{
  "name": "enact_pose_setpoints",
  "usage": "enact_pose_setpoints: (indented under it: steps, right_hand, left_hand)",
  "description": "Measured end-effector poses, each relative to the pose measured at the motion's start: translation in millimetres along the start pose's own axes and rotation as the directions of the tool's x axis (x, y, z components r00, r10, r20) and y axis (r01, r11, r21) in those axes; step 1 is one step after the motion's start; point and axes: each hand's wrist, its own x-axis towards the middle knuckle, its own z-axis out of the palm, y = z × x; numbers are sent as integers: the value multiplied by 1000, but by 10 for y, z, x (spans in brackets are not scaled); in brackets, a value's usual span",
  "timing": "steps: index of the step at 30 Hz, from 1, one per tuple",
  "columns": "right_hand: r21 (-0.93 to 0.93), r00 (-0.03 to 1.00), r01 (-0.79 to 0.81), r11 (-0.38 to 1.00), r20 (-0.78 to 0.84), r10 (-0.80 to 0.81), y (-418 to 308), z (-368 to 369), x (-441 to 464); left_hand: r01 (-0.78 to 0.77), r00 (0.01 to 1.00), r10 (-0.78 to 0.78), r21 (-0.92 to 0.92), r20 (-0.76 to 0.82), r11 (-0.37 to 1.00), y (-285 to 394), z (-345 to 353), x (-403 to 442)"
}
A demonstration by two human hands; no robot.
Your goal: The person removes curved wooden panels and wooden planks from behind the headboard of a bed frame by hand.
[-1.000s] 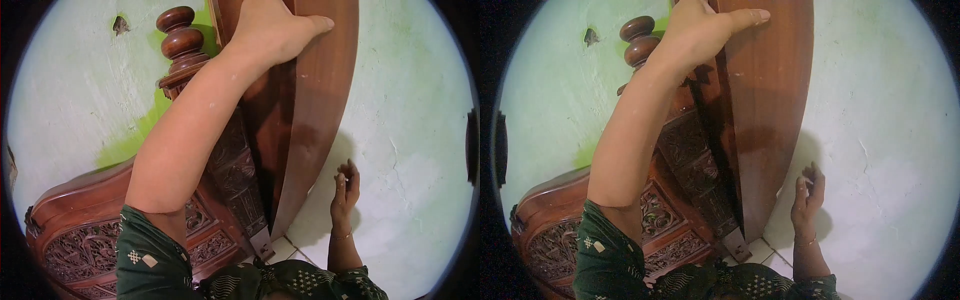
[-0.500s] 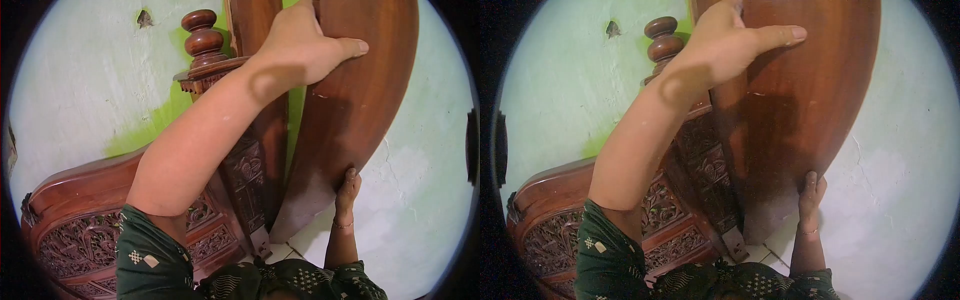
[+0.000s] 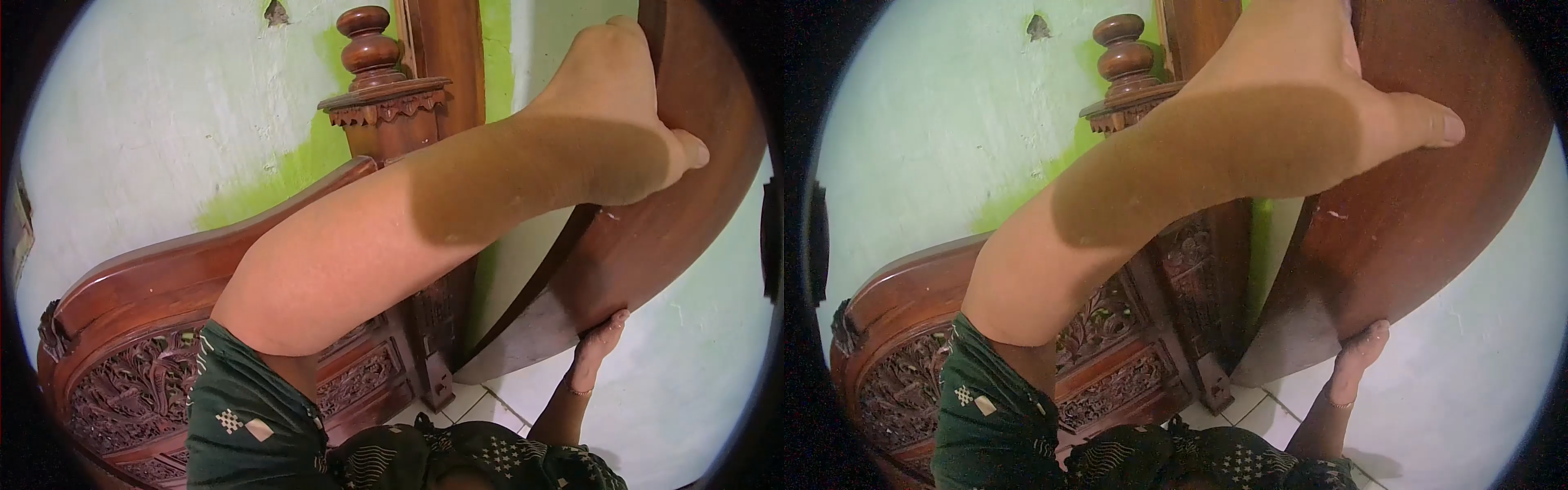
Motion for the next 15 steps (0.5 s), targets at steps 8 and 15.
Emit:
enact_pose_setpoints:
  steps: [8,15]
  right_hand:
    - [-69,999,36,997,21,-34,-439,-74,-517]
    - [-145,995,75,987,77,-65,-641,89,-994]
  left_hand:
    - [-41,999,39,-63,-37,997,293,-149,-357]
    - [-48,996,42,-77,-78,996,593,-408,-730]
